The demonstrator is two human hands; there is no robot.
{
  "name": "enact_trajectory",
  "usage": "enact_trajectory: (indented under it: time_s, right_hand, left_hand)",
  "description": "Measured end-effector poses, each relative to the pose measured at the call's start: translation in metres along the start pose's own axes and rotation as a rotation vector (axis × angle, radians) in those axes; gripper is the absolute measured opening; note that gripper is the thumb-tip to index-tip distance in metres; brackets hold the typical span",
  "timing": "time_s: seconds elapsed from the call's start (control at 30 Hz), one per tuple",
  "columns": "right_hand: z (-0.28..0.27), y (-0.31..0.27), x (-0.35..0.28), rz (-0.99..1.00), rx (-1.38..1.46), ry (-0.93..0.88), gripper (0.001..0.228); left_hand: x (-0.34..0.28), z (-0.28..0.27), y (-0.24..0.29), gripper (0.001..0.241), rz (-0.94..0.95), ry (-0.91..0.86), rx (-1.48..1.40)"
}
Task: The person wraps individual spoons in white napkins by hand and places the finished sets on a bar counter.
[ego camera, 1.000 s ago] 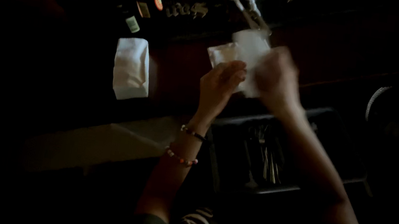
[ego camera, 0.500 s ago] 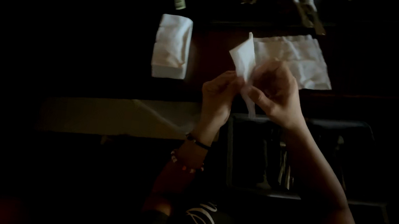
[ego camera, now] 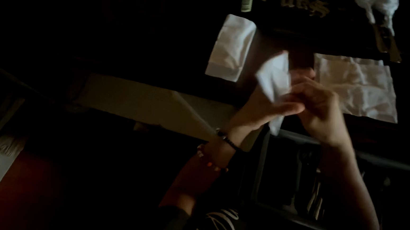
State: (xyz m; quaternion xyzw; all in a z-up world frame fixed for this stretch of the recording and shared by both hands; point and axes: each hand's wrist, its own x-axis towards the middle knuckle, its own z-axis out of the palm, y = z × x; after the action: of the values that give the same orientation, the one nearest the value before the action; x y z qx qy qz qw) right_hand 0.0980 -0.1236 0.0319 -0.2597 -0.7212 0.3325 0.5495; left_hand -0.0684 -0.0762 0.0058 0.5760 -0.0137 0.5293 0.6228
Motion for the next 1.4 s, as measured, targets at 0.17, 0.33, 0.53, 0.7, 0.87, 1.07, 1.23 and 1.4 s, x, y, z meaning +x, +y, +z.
enact_trajectory:
  time_s: [0.17,0.33,0.53,0.7,0.87,1.07,1.23,1.4]
  right_hand:
    - [-0.037,0.018,-0.012,0.121,0.102,0.405,0.012]
    - [-0.043,0.016,0.000,0.357,0.098,0.572,0.019]
    - [-0.155,0.055,0.001,-0.182,-0.454,0.630,0.018]
    - [-0.212,0.048,-0.007,0.421,-1.017,0.562,0.019]
    - [-0.216,0.058,-0.022,0.677,-0.719,0.683,0.019]
    - [-0.202,0.083,-0.029,0.662,-0.797,0.462,0.020]
    - [-0.195,0.080,-0.020,0.537,-1.165,0.285,0.021]
    - [-0.160,0.055,-0.012,0.451,-1.509,0.215,0.020]
  left_hand:
    - [0.010,-0.017,-0.003,0.070,-0.072,0.246,0.241]
    - [0.030,-0.001,0.006,0.067,-0.021,0.344,0.767]
    - [0.061,0.002,0.038,0.074,-0.060,0.241,1.271]
    - [0.085,-0.007,0.031,0.110,-0.425,-0.139,2.177]
    - [0.060,-0.004,-0.015,0.056,0.056,-0.269,1.845]
    - [0.053,-0.007,-0.049,0.031,0.062,-0.464,1.716]
    - [0.052,-0.004,-0.046,0.034,-0.015,-0.452,1.676]
    - [0.052,-0.003,-0.048,0.040,-0.031,-0.468,1.676]
